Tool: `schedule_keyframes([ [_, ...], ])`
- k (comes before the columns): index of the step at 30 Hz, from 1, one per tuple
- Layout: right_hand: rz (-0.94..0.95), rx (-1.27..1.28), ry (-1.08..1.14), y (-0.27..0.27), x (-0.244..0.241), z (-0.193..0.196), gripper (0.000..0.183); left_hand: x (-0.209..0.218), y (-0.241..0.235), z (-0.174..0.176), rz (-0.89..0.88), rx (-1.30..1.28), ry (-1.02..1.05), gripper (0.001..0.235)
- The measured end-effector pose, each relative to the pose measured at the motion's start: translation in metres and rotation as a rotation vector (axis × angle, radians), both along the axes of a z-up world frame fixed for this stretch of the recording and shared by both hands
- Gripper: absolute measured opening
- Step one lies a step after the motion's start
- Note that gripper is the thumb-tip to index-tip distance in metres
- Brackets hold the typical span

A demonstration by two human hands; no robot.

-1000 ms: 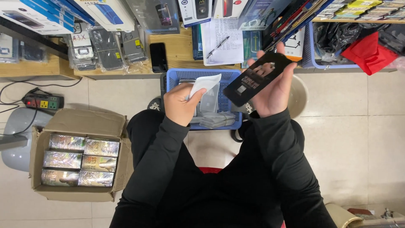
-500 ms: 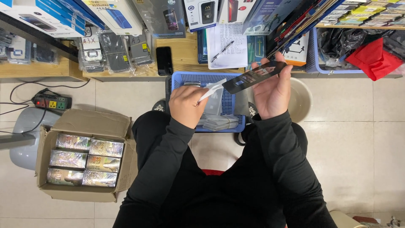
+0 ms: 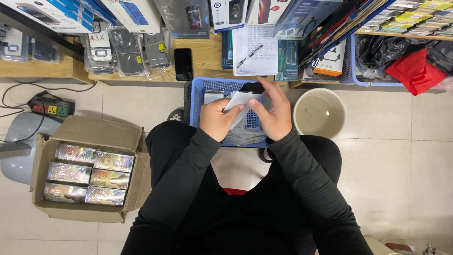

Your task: The person sits on a low stool and repeatedly picks up small white packets from a blue basket on their lap. They open each packet to reveal a black phone screen protector, inspect it, and place it back into the basket. The person continues this process with multiple packets.

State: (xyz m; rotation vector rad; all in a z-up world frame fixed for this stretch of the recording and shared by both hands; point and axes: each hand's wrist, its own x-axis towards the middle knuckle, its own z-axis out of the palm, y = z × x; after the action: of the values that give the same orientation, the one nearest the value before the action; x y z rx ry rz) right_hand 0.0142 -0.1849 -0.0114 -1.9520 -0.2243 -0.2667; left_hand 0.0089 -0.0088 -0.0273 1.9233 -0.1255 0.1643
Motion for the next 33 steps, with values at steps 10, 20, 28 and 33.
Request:
schedule_keyframes([
  [10,0.101,-0.043,-0.17,0.002,0.0,0.025,0.038,0.005,0.003,0.026,-0.113,-0.33,0.239,0.014],
  [20,0.179,-0.002,-0.138,0.005,-0.001,0.029,0.036,0.008,0.007,0.027,-0.129,-0.43,0.266,0.015],
  [28,0.396,0.194,0.452,0.018,-0.019,0.001,0.018,0.017,0.025,0.039,-0.11,-0.632,0.173,0.014],
  [33,0.565,0.186,0.66,0.031,-0.02,0.017,0.025,0.026,0.041,0.019,-0.032,-0.698,0.161,0.011],
])
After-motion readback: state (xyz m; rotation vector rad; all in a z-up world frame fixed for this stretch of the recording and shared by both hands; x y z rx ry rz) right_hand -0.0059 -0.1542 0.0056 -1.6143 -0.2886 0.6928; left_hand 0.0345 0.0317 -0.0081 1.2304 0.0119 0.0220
